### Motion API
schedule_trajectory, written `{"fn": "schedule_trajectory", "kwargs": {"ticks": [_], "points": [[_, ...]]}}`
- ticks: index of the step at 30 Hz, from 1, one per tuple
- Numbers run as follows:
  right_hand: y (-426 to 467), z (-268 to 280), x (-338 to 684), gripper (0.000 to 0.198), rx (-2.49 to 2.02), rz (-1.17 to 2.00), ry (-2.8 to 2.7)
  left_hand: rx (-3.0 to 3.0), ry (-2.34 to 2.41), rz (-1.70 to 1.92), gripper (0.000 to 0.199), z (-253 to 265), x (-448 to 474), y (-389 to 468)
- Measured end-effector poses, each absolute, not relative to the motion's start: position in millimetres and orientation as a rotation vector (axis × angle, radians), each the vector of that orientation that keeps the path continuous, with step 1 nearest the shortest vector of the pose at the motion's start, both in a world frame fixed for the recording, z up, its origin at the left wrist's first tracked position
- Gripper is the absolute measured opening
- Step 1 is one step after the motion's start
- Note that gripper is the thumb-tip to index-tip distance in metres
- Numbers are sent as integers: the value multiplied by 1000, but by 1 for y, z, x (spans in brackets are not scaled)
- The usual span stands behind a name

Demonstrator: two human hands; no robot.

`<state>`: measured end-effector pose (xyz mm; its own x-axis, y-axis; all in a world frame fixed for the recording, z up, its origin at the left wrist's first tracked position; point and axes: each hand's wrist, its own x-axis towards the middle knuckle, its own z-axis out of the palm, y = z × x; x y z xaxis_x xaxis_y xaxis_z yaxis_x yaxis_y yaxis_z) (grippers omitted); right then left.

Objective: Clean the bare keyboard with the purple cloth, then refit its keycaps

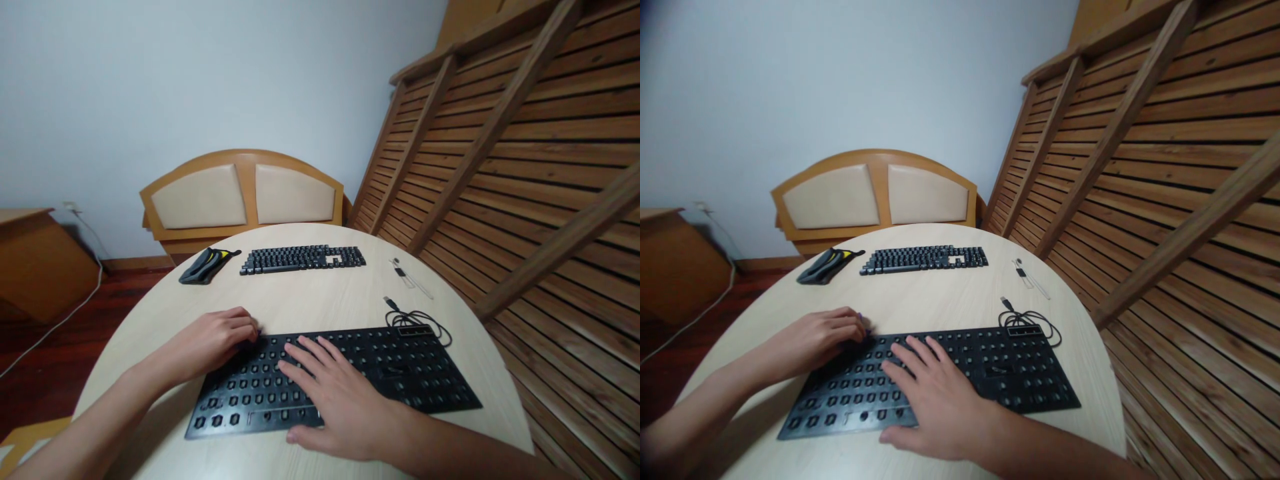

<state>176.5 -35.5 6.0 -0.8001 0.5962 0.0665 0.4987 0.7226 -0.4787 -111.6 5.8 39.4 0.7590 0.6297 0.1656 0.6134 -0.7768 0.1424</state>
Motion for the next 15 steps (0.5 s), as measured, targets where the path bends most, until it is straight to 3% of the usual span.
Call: {"fn": "schedule_trajectory", "kwargs": {"ticks": [15], "points": [[-32, 1, 178, 88, -894, 617, -2677, 2957, 990, 228, 27, 48, -120, -2]]}}
